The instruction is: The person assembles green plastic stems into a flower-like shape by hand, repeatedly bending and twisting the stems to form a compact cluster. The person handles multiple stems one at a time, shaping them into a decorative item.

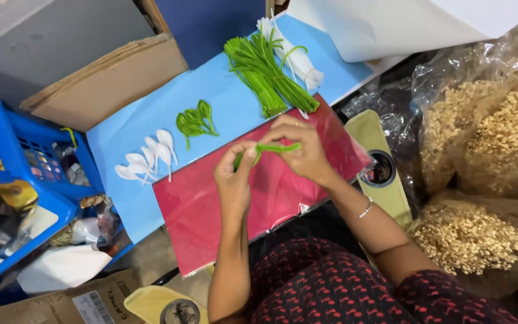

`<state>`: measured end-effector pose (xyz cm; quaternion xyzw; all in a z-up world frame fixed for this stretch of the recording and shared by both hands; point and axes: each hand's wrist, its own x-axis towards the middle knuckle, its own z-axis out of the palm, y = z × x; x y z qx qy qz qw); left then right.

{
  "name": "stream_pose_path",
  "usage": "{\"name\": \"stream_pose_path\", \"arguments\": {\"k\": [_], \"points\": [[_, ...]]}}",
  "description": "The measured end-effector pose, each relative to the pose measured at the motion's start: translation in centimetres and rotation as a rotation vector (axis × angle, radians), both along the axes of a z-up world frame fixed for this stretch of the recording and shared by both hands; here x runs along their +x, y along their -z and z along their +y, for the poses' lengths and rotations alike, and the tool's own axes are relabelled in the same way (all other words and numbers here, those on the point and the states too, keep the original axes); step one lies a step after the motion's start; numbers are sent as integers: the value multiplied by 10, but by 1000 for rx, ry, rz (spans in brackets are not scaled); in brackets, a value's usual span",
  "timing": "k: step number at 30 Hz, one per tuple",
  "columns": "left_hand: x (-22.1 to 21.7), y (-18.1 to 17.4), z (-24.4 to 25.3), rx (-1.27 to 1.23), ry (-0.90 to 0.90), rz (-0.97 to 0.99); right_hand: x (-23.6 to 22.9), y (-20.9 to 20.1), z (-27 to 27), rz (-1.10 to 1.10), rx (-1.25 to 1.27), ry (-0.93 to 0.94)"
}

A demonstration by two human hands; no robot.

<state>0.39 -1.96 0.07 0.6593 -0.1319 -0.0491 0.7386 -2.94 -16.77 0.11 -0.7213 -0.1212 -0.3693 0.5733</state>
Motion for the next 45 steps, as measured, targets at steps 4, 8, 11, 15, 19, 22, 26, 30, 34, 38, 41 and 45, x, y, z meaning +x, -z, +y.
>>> {"name": "stream_pose_path", "arguments": {"k": [4,8,11,15,19,22,26,30,34,38,41,45], "points": [[-12,-5,14,6,110,114,-18,-13,2,8,-175,-26],[-12,2,18,-6,182,143,-16,0,-1,-18,-209,-61],[-15,1,20,13,195,134,-17,20,1,5,-222,-65],[-7,6,13,142,30,-151,-16,15,10,140,-125,-64],[-6,12,1,216,-84,-467,-12,29,25,195,288,-43],[-6,9,-3,226,-117,-549,-8,38,30,148,481,-63],[-14,-2,1,172,-103,-349,-13,27,20,103,305,-16],[-9,-2,1,96,43,-105,-16,30,-2,41,-15,-3],[-1,2,-3,-178,256,111,-16,12,-11,-36,-144,3],[3,9,-6,-317,350,211,-12,4,-21,-69,-199,-11],[2,10,-7,-371,455,298,-6,7,-29,-109,-233,-45],[2,2,-4,-404,524,406,1,11,-35,-78,-147,-164]]}}
